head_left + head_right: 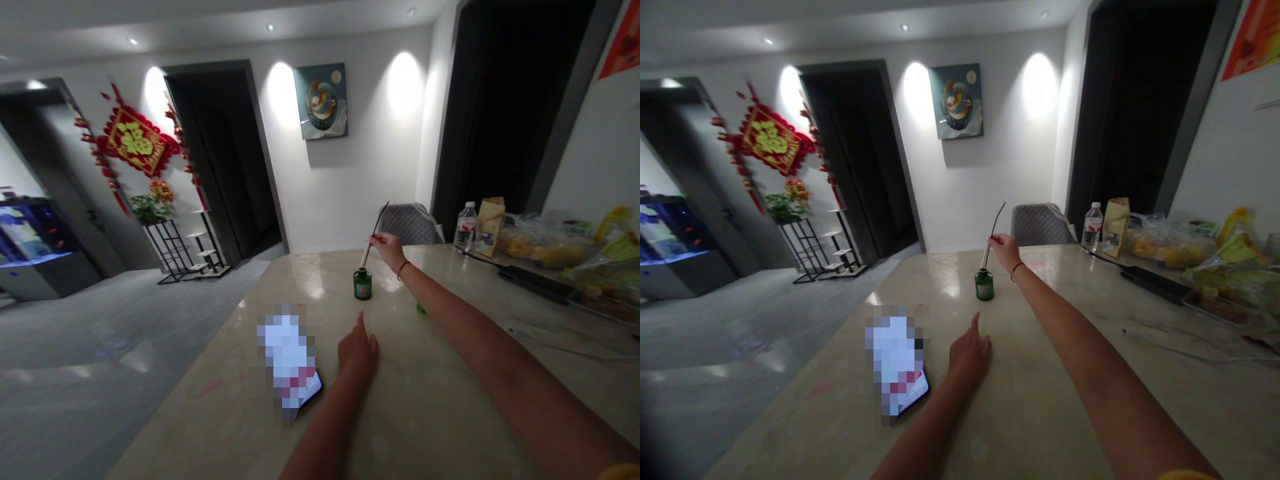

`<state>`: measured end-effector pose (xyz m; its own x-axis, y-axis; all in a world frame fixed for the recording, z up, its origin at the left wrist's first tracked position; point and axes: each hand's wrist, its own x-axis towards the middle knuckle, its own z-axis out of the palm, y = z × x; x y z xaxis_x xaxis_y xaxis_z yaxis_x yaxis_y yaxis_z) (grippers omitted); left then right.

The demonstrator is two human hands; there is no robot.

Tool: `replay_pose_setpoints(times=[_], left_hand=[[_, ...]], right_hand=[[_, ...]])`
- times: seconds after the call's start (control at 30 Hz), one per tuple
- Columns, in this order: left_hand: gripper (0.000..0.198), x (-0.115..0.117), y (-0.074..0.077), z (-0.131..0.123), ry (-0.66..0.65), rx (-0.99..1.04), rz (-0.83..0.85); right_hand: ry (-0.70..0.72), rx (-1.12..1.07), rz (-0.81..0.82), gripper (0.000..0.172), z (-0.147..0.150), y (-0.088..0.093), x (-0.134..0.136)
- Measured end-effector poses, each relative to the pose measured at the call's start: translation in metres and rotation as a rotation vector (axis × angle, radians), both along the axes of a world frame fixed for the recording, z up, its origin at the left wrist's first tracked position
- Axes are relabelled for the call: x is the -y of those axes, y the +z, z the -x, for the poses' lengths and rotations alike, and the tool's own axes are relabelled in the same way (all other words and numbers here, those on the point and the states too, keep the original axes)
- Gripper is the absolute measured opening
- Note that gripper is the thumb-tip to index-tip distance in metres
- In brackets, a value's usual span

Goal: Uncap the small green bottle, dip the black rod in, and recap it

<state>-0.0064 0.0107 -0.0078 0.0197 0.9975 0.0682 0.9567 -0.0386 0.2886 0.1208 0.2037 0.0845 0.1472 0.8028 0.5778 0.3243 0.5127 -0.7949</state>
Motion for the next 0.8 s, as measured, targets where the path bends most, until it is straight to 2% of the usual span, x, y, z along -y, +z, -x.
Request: replay_pose_setpoints(times=[0.13, 0.23, 0.3, 0.37, 0.43, 0.5, 0.57, 0.7, 0.8], left_hand=[[0.058, 0.001, 0.002, 0.0, 0.001, -0.006, -0.002], [0.058, 0.002, 0.002, 0.0, 0.0, 0.006, 0.001], [0.057, 0.001, 0.002, 0.001, -0.005, 0.014, -0.013], [0.057, 0.001, 0.002, 0.001, -0.006, 0.018, -0.011], [0.057, 0.001, 0.002, 0.0, -0.003, 0.017, 0.006], [0.057, 0.001, 0.003, 0.0, -0.001, 0.017, 0.011], [0.057, 0.001, 0.003, 0.0, 0.001, 0.015, 0.001], [0.058, 0.001, 0.002, 0.001, 0.006, 0.012, -0.002], [0.059, 0.0, -0.001, 0.001, -0.007, 0.013, -0.026]], right_hand=[[-0.011, -0.205, -0.015, 0.024, -0.022, 0.019, 0.01], [0.015, -0.137, 0.129, 0.018, -0.037, 0.015, 0.023], [0.093, 0.039, 0.313, 0.013, -0.043, 0.003, 0.032], [0.165, 0.322, 0.506, 0.008, -0.047, -0.014, 0.041], [0.165, 0.615, 0.612, 0.006, -0.047, -0.032, 0.049], [0.126, 0.738, 0.629, 0.01, -0.048, -0.047, 0.055], [0.076, 0.766, 0.612, 0.02, -0.052, -0.056, 0.058], [-0.072, 0.911, 0.491, 0.029, -0.073, -0.058, 0.056], [-0.108, 1.024, 0.481, 0.029, -0.091, -0.06, 0.053]])
